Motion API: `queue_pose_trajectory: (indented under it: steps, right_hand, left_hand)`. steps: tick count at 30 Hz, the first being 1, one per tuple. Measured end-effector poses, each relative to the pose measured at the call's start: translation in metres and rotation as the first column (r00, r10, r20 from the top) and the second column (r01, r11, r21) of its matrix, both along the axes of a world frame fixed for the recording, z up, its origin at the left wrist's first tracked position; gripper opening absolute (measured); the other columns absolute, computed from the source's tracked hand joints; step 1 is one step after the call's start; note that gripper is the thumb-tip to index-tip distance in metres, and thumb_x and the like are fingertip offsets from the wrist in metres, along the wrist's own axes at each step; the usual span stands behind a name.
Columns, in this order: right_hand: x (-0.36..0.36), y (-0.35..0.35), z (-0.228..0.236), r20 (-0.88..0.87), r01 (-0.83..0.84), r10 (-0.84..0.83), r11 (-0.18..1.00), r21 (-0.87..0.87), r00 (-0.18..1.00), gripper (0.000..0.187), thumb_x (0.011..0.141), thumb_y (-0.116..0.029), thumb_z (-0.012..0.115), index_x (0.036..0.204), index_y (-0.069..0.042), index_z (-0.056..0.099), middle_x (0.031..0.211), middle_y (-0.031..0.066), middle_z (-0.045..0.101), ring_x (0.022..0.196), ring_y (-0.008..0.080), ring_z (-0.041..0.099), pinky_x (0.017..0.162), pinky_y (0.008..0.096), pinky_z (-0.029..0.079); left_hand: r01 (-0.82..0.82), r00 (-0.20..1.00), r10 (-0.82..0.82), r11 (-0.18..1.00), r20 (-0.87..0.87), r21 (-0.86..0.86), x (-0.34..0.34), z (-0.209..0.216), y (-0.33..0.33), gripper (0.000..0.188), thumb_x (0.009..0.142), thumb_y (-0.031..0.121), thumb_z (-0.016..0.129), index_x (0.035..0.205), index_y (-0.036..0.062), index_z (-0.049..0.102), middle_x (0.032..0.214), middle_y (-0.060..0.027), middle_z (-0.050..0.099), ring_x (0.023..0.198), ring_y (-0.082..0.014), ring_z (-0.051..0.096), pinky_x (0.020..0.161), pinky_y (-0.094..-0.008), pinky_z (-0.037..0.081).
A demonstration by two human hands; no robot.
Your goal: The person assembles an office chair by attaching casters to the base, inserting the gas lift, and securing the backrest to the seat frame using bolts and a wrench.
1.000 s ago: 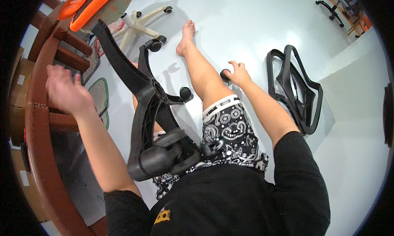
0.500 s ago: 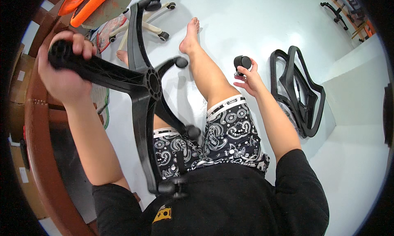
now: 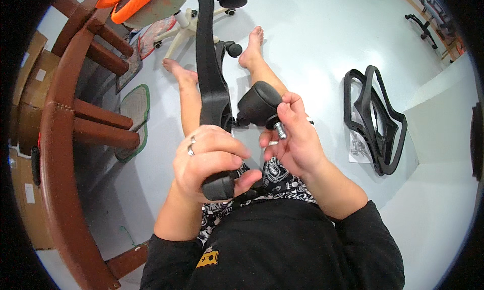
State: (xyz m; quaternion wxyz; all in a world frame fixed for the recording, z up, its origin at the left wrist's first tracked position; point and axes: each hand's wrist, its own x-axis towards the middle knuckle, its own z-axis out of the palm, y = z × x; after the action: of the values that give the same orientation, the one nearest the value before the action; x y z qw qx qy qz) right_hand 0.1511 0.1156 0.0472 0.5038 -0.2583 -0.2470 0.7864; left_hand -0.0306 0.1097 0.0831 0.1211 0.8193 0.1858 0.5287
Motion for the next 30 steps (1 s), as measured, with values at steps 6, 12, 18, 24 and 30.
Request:
queue_pose_trajectory:
  steps: [6, 12, 18, 24, 30]
  right_hand:
    - [-0.037, -0.024, 0.017, -0.075, 0.149, -0.138, 0.973, 0.177, 0.988, 0.026, 0.1, -0.033, 0.048, 0.11, -0.019, 0.029, 0.105, 0.0052, 0.05, 0.086, 0.0112, 0.056, 0.07, 0.0257, 0.05]
    - [-0.012, -0.035, 0.008, 0.263, -0.008, -0.148, 0.859, 0.512, 0.953, 0.042, 0.09, -0.023, 0.066, 0.116, -0.014, 0.034, 0.107, 0.0056, 0.049, 0.092, 0.0108, 0.052, 0.079, 0.0317, 0.045]
    - [-0.01, -0.006, -0.017, 0.27, -0.088, -0.771, 0.27, 0.959, 0.577, 0.066, 0.061, -0.024, 0.087, 0.118, -0.011, 0.056, 0.124, 0.0168, 0.045, 0.117, 0.0344, 0.045, 0.093, 0.0405, 0.043]
    - [-0.017, -0.001, -0.022, 0.197, -0.021, -0.54, 0.314, 0.949, 0.819, 0.05, 0.079, -0.02, 0.071, 0.121, 0.002, 0.054, 0.117, 0.0176, 0.058, 0.103, 0.0311, 0.057, 0.089, 0.038, 0.046]
    - [-0.011, -0.008, -0.009, 0.219, -0.035, -0.471, 0.369, 0.929, 0.855, 0.043, 0.088, -0.022, 0.059, 0.121, 0.005, 0.053, 0.11, 0.0171, 0.061, 0.096, 0.0313, 0.059, 0.085, 0.0379, 0.047]
  left_hand:
    - [-0.103, 0.995, 0.102, 0.995, -0.012, -0.005, 0.005, -0.006, -0.011, 0.045, 0.07, 0.001, 0.077, 0.101, 0.0097, 0.046, 0.097, -0.0169, 0.069, 0.072, -0.0233, 0.065, 0.065, -0.0336, 0.05]
    - [-0.06, 0.995, 0.057, 0.998, 0.081, 0.028, 0.002, -0.007, -0.005, 0.045, 0.07, -0.004, 0.073, 0.101, 0.0088, 0.043, 0.093, -0.0164, 0.07, 0.071, -0.0231, 0.066, 0.065, -0.0345, 0.051]
    - [-0.088, 0.985, 0.086, 0.996, 0.149, 0.007, 0.003, -0.008, 0.0, 0.049, 0.072, -0.001, 0.075, 0.1, 0.0103, 0.036, 0.082, -0.0131, 0.068, 0.068, -0.0232, 0.064, 0.067, -0.0355, 0.05]
    - [-0.076, 0.988, 0.079, 0.997, 0.131, -0.03, -0.007, -0.007, -0.001, 0.051, 0.072, 0.005, 0.081, 0.102, 0.011, 0.04, 0.08, -0.0113, 0.068, 0.07, -0.0231, 0.065, 0.071, -0.0355, 0.049]
    - [-0.052, 0.994, 0.056, 0.998, 0.099, -0.043, -0.011, -0.007, -0.004, 0.049, 0.074, 0.007, 0.08, 0.106, 0.0117, 0.043, 0.085, -0.01, 0.07, 0.074, -0.0211, 0.066, 0.074, -0.0354, 0.048]
